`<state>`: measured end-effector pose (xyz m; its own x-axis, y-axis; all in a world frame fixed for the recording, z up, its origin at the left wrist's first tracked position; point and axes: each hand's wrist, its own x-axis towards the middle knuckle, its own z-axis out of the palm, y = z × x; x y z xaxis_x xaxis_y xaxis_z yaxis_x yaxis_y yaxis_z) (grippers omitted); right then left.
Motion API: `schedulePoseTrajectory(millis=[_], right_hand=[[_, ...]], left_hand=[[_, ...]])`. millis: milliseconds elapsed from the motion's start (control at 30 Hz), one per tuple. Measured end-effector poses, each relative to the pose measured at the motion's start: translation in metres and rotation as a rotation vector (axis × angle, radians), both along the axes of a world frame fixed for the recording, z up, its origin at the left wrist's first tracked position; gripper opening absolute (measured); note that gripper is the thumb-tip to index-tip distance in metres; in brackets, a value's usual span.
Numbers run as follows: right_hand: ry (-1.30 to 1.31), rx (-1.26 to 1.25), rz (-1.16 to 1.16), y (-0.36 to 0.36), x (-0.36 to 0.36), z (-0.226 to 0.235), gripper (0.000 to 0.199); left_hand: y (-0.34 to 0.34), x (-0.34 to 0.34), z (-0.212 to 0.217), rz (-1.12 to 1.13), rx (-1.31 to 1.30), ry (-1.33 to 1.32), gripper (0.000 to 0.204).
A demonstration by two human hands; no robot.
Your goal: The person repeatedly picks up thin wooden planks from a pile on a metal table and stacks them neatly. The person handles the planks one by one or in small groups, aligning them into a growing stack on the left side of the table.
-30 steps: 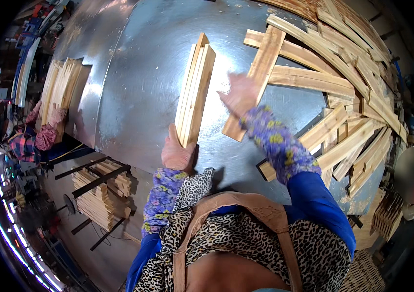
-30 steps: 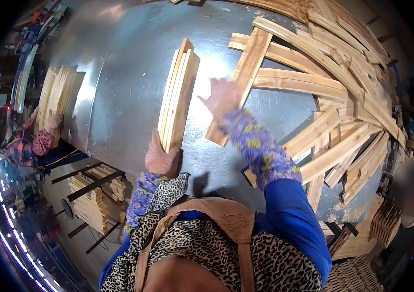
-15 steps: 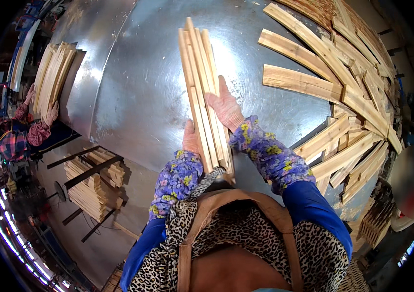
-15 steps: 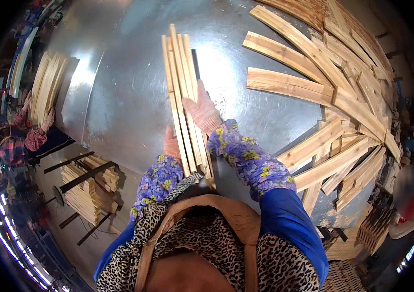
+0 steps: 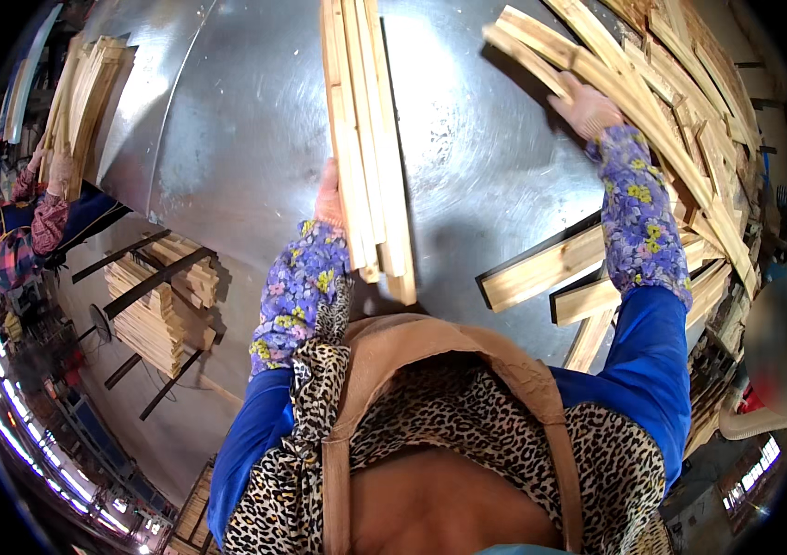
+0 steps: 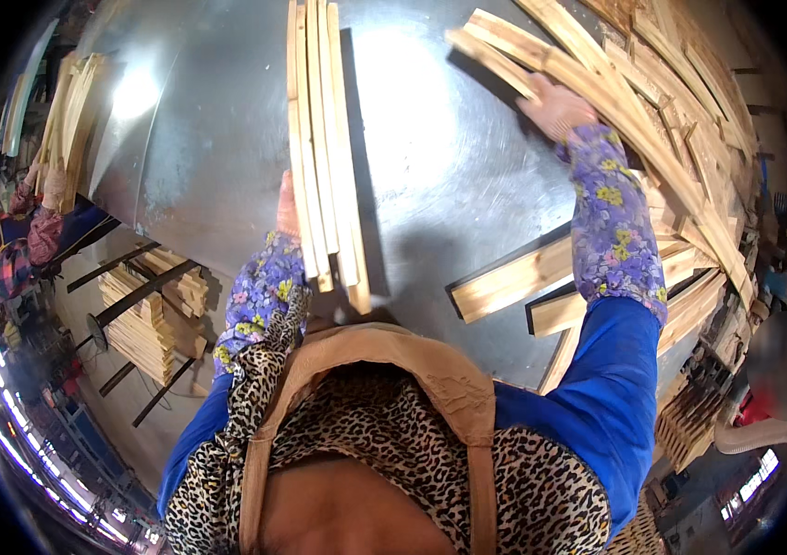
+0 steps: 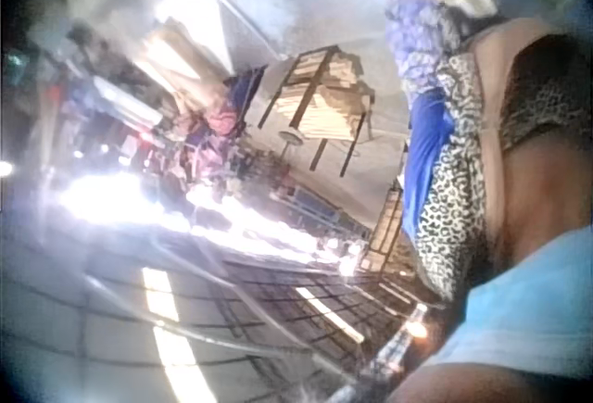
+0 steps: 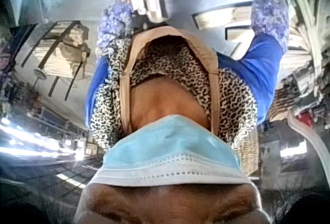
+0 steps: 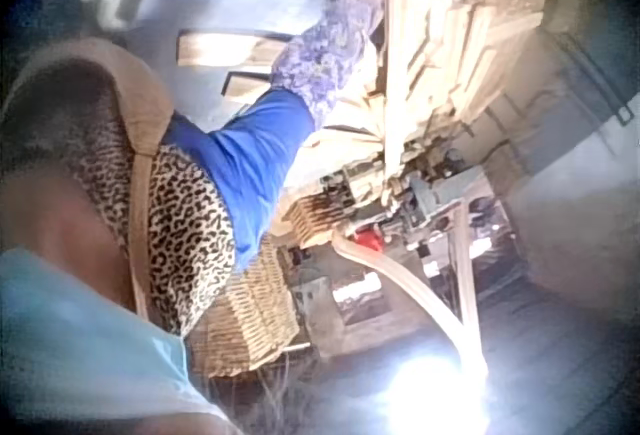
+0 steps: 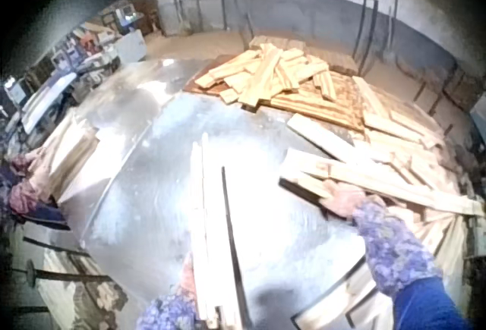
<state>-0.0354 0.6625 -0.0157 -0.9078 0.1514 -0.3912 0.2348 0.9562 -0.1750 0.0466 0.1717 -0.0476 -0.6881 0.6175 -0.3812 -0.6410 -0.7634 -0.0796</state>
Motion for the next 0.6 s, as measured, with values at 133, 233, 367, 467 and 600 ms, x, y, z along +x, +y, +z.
schedulePoseTrajectory(millis=[133,233,367,467,600], right_hand=[[-0.192,-0.781,-0.471,-0.114,-0.043,0.021,0.090],[-0.088,-1.142,-0.754,-0.214,-0.054,0.002,0.095],[-0.277,-1.295,-0.657,-0.250,-0.057,-0.025,0.090],[0.253,-0.671,-0.142,-0.170,-0.035,-0.017,0.081],[0.379,0.032,0.143,-0.001,0.007,0.014,0.096]], left_hand=[[0.017,0.003,0.008,-0.116,0.111,0.302,0.094],[0.029,0.019,0.006,0.043,0.148,-0.016,0.088],[0.031,0.039,0.017,0.041,-0.330,-0.003,0.090],[0.009,0.034,0.044,-0.039,-0.422,0.002,0.089],[-0.041,-0.006,0.088,-0.184,-0.906,0.288,0.102]])
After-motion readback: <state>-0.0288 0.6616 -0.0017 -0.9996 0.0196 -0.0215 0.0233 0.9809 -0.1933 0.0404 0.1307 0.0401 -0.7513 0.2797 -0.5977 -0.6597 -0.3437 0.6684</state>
